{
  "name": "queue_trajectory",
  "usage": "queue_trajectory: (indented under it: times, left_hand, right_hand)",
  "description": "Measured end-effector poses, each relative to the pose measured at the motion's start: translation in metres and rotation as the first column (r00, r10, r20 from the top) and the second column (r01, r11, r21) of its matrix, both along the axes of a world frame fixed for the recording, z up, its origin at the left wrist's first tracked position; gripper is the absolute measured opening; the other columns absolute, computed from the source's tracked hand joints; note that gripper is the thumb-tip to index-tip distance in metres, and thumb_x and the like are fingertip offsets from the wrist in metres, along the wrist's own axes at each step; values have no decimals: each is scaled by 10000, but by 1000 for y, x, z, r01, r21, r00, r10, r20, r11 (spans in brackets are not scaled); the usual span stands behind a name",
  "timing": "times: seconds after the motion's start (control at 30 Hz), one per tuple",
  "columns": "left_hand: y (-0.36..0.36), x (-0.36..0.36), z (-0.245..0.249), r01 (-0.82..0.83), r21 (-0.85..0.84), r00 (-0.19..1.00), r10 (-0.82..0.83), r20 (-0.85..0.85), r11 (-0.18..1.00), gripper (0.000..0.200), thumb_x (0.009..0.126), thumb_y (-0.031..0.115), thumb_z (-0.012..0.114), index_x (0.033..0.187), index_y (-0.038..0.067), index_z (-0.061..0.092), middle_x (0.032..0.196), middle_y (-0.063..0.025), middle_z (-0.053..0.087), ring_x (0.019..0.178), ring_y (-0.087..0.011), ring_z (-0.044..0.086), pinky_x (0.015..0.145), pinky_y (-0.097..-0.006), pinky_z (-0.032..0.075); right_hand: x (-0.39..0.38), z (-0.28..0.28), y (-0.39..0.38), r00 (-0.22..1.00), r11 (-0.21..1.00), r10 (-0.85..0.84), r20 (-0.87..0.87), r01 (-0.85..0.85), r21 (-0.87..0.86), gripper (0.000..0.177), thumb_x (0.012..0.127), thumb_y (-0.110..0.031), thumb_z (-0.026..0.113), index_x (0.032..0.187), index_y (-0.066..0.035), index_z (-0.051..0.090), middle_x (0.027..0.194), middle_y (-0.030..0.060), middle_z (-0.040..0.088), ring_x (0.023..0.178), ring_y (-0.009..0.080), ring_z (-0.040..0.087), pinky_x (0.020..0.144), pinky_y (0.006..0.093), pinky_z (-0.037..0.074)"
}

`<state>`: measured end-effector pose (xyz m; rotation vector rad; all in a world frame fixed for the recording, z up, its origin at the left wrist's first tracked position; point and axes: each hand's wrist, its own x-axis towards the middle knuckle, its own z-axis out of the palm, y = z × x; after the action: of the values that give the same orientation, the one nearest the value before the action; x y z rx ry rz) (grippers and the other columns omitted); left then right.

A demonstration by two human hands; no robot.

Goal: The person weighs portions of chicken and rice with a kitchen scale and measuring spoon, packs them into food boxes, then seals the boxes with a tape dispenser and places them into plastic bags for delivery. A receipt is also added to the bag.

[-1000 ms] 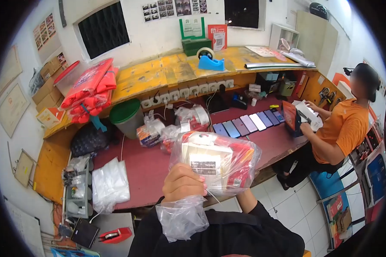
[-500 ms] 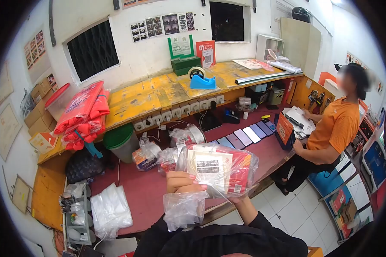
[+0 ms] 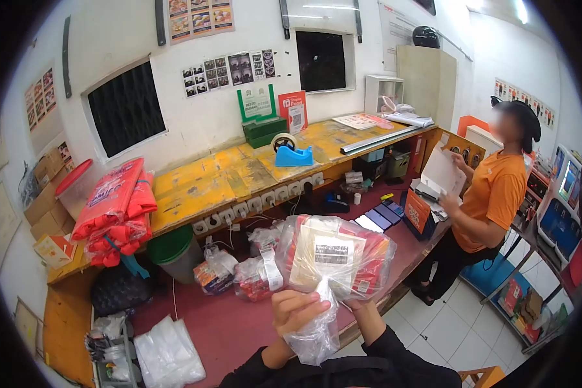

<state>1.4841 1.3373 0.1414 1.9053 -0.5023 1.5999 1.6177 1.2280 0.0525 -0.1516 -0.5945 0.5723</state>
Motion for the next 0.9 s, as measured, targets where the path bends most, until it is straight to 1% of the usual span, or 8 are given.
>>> queue_trajectory:
  times: [0.27,0.37,0.53,0.67,0.73,0.8,0.87,0.9]
  left_hand:
    - [18,18,-21,-182,12,983,181,10,983,509,590,346,739,964,140,463,985,-62,551,908,-294,496,814,-380,334]
    - [44,20,-65,-154,184,922,208,-327,971,334,694,257,658,921,76,493,927,-81,577,926,-248,510,767,-383,355]
    - [89,2,-211,-182,-297,813,-27,-582,937,214,727,201,606,811,19,532,877,-127,581,889,-293,522,723,-397,369]
    - [82,-10,-243,-601,-541,569,-161,-807,588,175,740,127,548,699,-43,549,796,-202,568,815,-363,522,693,-438,363]
    - [81,-3,-238,-643,-433,606,75,-792,632,174,741,115,534,729,-57,551,771,-226,559,796,-376,519,700,-452,359]
    - [77,-6,-244,-693,-323,610,285,-739,645,179,743,104,520,759,-71,552,746,-249,550,777,-389,517,707,-466,354]
    - [94,-11,-259,-806,-68,334,356,-873,588,213,749,125,515,809,-74,562,803,-252,560,825,-384,522,750,-453,364]
    - [102,-10,-271,-806,-63,326,353,-877,589,213,749,125,515,809,-74,562,803,-252,560,825,-384,522,750,-453,364]
  right_hand:
    - [0,-88,2,968,991,103,-228,-119,-60,804,681,-541,556,1284,-98,263,1298,112,322,1171,296,340,967,469,288]
    - [-20,-126,-1,875,926,272,-401,-352,-140,791,705,-540,530,1283,-70,264,1298,139,311,1176,329,319,1000,440,244]
    - [-48,-213,-2,657,734,534,-531,-673,-95,777,739,-525,493,1271,-10,259,1284,216,288,1184,352,298,991,410,266]
    - [-69,-229,10,545,617,514,-663,-771,-155,763,778,-480,473,1274,36,210,1247,290,296,1184,370,297,978,396,294]
    - [-63,-241,20,425,583,585,-690,-812,-6,688,810,-444,457,1260,26,235,1222,291,332,1152,367,349,954,390,335]
    - [-56,-244,28,518,493,488,-703,-828,-267,623,822,-418,462,1218,31,292,1213,265,360,1115,352,402,919,374,381]
    - [-44,-271,36,538,378,409,-737,-835,-400,519,837,-374,470,1209,-40,333,1202,186,408,1092,283,447,900,349,402]
    - [-42,-267,36,600,326,384,-702,-799,-504,497,838,-359,477,1211,-62,338,1180,165,429,1087,268,453,895,340,405]
